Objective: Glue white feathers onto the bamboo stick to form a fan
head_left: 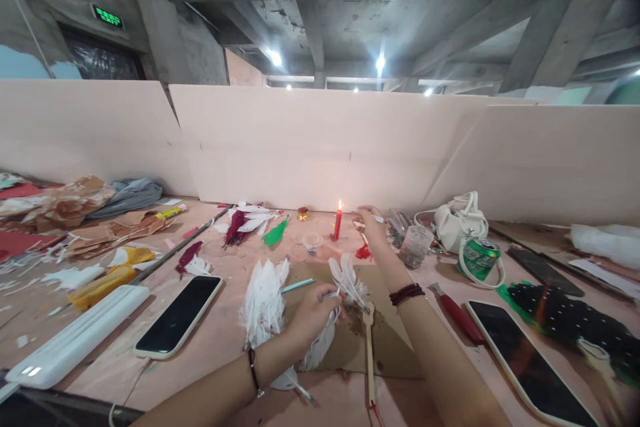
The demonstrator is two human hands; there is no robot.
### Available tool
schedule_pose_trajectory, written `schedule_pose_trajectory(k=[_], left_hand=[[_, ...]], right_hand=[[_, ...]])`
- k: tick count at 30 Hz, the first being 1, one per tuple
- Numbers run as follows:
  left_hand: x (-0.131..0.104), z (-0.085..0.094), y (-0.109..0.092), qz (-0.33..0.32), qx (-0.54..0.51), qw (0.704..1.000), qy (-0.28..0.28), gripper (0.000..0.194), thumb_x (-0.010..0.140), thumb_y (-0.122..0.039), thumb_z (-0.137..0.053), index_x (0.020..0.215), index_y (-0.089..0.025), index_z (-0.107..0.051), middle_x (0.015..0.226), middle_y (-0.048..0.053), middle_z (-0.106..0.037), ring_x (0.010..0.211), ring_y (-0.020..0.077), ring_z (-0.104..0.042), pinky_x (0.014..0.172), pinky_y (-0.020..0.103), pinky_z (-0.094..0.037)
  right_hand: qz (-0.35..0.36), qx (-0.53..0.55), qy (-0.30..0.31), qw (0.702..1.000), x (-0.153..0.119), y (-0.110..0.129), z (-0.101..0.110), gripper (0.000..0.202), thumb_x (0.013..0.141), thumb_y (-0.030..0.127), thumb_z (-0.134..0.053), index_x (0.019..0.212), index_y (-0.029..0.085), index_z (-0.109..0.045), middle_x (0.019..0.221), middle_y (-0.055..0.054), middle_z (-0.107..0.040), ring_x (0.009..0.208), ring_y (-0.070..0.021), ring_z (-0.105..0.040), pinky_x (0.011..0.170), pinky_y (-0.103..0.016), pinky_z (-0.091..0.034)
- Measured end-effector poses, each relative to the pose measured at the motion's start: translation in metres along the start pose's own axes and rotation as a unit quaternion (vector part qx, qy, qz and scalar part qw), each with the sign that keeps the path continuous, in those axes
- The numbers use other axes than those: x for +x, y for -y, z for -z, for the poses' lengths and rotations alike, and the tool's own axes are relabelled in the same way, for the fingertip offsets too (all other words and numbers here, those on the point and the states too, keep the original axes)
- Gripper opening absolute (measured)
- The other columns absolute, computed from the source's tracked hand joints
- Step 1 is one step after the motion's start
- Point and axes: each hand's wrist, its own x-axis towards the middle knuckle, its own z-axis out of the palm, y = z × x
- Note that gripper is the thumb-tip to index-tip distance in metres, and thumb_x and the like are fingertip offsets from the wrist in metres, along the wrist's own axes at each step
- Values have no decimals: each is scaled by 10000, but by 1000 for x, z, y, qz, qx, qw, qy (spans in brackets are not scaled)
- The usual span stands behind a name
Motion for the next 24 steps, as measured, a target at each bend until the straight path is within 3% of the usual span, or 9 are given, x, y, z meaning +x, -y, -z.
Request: schedule_pose_trajectory(k=[8,16,24], left_hand=[[0,1,0,-10,-4,1000,-9,420,864,-610,-748,926,-194,-744,681,20,-695,666,212,-644,680,333,-492],[1,2,2,-9,4,1000,-3,390,854,-579,-761,917,-196,-729,679,15,-696,647,200,-635,665,316,-466],[-1,2,-1,4,-3,1000,1,354,843,-549,-767,933,-212,-710,672,3,-683,653,203,-643,662,310,-468]], right_hand=[[-13,13,4,1000,0,-3,0,408,1056,406,-704,1393,180,-657,1381,-110,-681,1171,-262,-707,981,-477,-629],[-25,45,18,999,-2,3,0,412,1054,405,-707,1396,182,-654,1388,-113,-677,1173,-262,-707,984,-481,-628],[-52,95,75,991,-7,11,3,403,1055,406,-706,1391,189,-658,1392,-113,-676,1170,-258,-706,986,-477,-627]])
